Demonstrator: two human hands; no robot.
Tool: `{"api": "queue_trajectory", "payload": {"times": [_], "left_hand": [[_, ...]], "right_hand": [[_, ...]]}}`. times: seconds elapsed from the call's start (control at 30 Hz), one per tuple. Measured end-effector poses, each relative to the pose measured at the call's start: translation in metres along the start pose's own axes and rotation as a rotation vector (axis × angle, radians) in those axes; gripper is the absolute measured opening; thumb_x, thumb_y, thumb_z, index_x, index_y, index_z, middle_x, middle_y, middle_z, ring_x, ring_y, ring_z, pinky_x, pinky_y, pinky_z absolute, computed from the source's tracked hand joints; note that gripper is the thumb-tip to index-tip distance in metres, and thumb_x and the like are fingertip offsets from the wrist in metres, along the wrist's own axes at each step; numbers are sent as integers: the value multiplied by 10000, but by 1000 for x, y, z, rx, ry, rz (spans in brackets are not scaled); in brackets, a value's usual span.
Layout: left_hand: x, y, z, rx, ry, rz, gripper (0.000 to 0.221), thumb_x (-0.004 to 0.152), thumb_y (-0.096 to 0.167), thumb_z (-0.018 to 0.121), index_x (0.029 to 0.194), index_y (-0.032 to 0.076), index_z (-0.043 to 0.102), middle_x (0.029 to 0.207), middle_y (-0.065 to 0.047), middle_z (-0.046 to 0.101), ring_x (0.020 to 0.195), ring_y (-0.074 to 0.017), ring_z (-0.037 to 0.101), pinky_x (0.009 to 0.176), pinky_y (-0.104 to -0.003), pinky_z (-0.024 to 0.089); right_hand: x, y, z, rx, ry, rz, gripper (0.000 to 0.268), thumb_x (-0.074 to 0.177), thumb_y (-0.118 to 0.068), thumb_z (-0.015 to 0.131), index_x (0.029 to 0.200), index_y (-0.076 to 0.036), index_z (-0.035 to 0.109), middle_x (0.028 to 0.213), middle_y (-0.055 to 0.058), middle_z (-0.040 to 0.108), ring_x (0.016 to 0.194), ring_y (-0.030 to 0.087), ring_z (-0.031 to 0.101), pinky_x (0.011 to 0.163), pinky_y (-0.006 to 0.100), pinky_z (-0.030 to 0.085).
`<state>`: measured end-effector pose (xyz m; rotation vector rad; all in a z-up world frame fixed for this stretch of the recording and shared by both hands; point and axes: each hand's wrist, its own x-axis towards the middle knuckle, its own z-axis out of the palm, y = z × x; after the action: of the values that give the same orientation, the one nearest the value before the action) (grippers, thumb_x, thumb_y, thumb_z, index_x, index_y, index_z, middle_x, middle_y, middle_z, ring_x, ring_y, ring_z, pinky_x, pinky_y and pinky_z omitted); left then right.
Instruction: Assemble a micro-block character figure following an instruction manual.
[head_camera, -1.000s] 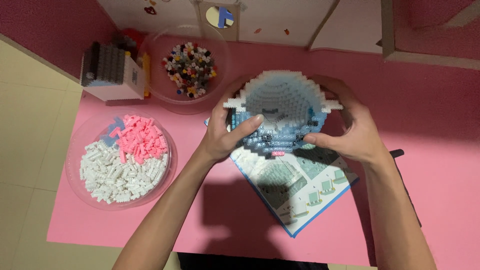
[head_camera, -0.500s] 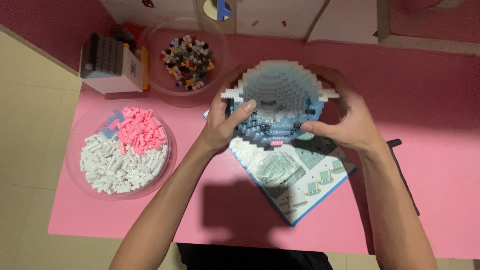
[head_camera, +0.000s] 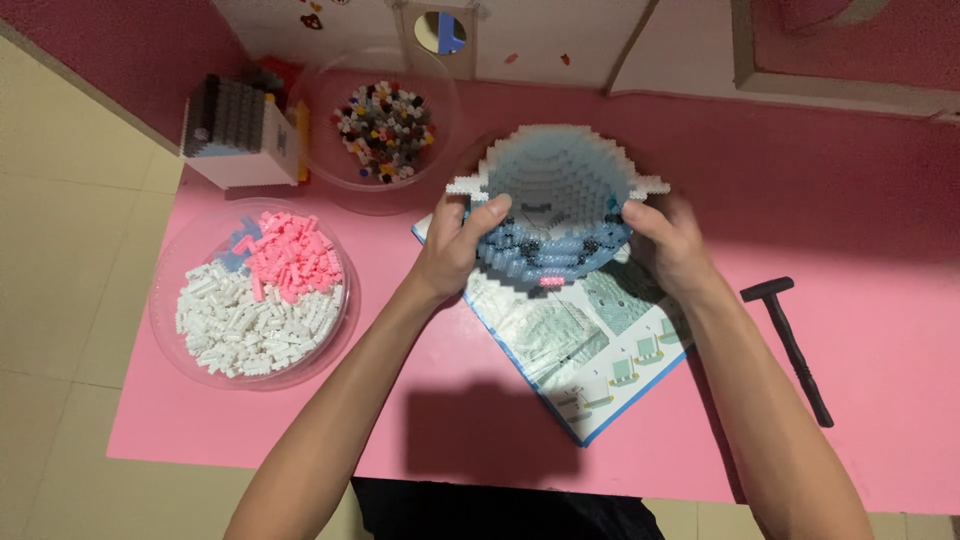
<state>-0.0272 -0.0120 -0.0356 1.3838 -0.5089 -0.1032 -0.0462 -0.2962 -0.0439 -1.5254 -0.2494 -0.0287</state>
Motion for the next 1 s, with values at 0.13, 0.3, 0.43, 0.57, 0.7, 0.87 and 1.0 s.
{"api": "queue_trajectory", "payload": {"times": [0.13, 0.3, 0.43, 0.57, 0.7, 0.87, 1.0], "left_hand": [[1, -4, 4, -25, 54, 16, 427, 1008, 314, 589, 1186, -69, 649, 1128, -120, 684, 1051, -176, 606, 972, -340, 495], [8, 15, 9, -99, 48, -92, 461, 1001, 343, 569, 1046, -86, 732, 981, -133, 734, 881, -174, 650, 816, -321, 525], [21, 55, 20, -207, 127, -252, 440, 941, 373, 580, 1038, -32, 722, 970, -102, 732, 879, -162, 681, 795, -296, 540], [26, 95, 28, -373, 187, -433, 362, 912, 389, 596, 1005, 47, 670, 901, -52, 682, 833, -152, 666, 754, -312, 562], [25, 95, 24, -422, 142, -466, 325, 927, 389, 609, 990, 73, 646, 882, -47, 665, 782, -142, 655, 714, -303, 564], [25, 104, 27, -524, 121, -503, 260, 910, 337, 619, 975, 86, 637, 874, -38, 667, 718, -121, 677, 654, -286, 594], [23, 105, 29, -573, 105, -508, 221, 916, 312, 628, 964, 97, 625, 864, -32, 656, 698, -121, 670, 627, -286, 593]], "right_hand": [[-5, 27, -4, 285, 29, 86, 526, 904, -386, 761, 1174, 17, 559, 1130, 142, 608, 1075, 249, 602, 947, 402, 501], [-7, -6, 6, 362, 52, 109, 400, 986, -333, 750, 753, -103, 520, 736, 44, 524, 739, 202, 562, 772, 427, 514], [-6, -86, 34, 366, 120, 194, 376, 961, -364, 687, 704, -186, 477, 753, -14, 563, 783, 151, 600, 819, 402, 557], [-10, -119, 42, 503, 129, 294, 423, 1002, -354, 675, 673, -202, 457, 723, -24, 545, 779, 129, 593, 862, 391, 561], [-15, -138, 49, 472, 172, 337, 403, 1001, -360, 677, 683, -199, 488, 679, -35, 511, 723, 119, 569, 824, 350, 550], [-16, -148, 52, 538, 197, 401, 249, 991, -307, 678, 793, -197, 576, 629, -91, 430, 660, 58, 511, 788, 284, 543], [-21, -141, 46, 549, 175, 378, 283, 1022, -310, 692, 805, -197, 552, 644, -86, 435, 674, 68, 516, 800, 299, 544]]}}
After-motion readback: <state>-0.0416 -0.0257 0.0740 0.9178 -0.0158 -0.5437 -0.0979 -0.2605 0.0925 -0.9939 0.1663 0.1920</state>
